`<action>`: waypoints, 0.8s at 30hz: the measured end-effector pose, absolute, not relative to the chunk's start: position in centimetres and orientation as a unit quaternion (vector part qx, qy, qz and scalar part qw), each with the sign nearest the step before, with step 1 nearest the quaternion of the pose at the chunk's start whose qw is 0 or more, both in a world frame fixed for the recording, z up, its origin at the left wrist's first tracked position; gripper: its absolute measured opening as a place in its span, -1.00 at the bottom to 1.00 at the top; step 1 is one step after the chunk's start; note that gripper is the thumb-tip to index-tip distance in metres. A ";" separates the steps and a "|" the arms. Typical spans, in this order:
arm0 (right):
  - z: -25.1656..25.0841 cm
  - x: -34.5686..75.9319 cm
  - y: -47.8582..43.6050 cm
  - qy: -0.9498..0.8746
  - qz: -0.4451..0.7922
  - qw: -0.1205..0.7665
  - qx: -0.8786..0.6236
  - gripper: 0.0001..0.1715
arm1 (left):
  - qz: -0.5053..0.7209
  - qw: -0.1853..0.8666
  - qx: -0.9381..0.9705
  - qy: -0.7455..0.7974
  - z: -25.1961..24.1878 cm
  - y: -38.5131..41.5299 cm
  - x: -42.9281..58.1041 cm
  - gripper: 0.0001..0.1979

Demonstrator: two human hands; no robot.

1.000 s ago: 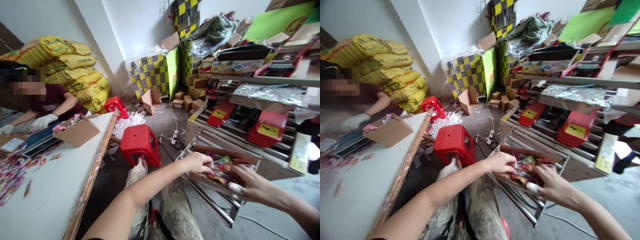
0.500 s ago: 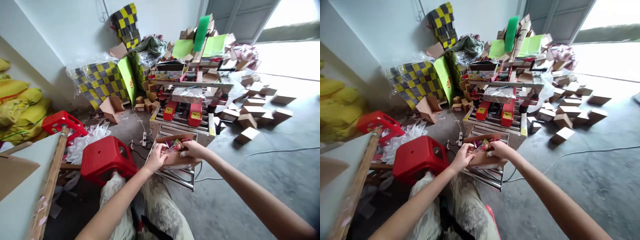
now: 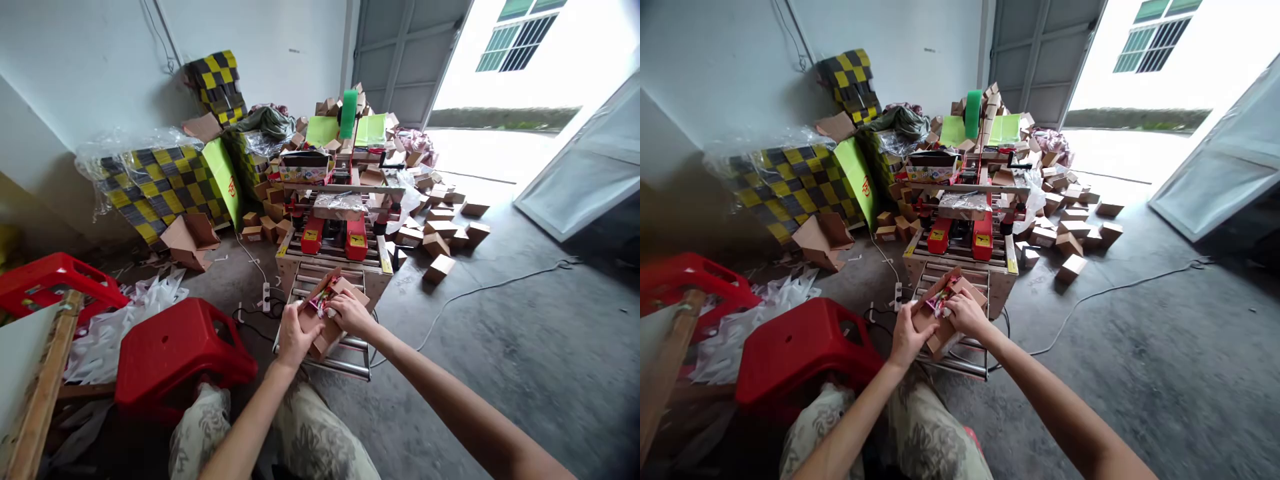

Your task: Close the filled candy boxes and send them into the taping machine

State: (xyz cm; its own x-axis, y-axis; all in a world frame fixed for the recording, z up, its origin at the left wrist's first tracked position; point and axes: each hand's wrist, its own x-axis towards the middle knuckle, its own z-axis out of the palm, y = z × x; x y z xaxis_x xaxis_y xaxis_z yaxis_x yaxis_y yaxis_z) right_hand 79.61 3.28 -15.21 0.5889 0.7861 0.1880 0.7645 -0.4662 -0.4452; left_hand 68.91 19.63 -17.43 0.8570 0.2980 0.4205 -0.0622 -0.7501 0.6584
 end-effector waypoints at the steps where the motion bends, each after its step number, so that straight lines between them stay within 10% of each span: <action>1: -15.5 79.9 3.1 -0.463 0.006 0.268 -0.844 -0.72 | 0.273 0.333 0.901 0.053 -17.6 19.1 68.3 -0.44; 9: -18.6 76.1 3.9 -0.250 -0.199 0.416 -0.852 -0.61 | 0.246 0.236 0.938 -0.068 -17.2 19.1 68.2 -0.83; 17: -17.2 73.7 4.3 -0.426 0.041 0.193 -0.883 0.09 | 0.142 0.386 0.910 0.052 -14.7 17.9 67.9 -0.64; 24: -17.1 81.8 2.2 -0.551 -0.032 0.163 -0.818 -0.08 | 0.119 0.616 0.774 0.083 -14.6 15.5 66.1 -0.67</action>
State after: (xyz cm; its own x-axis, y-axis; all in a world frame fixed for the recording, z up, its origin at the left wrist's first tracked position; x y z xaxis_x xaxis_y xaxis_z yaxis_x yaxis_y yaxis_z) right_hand 81.82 2.19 -17.09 0.3901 0.8909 0.2328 0.9119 -0.3388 -0.2314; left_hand 66.07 15.53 -14.64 0.9580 0.2746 0.0823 -0.0185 -0.2273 0.9737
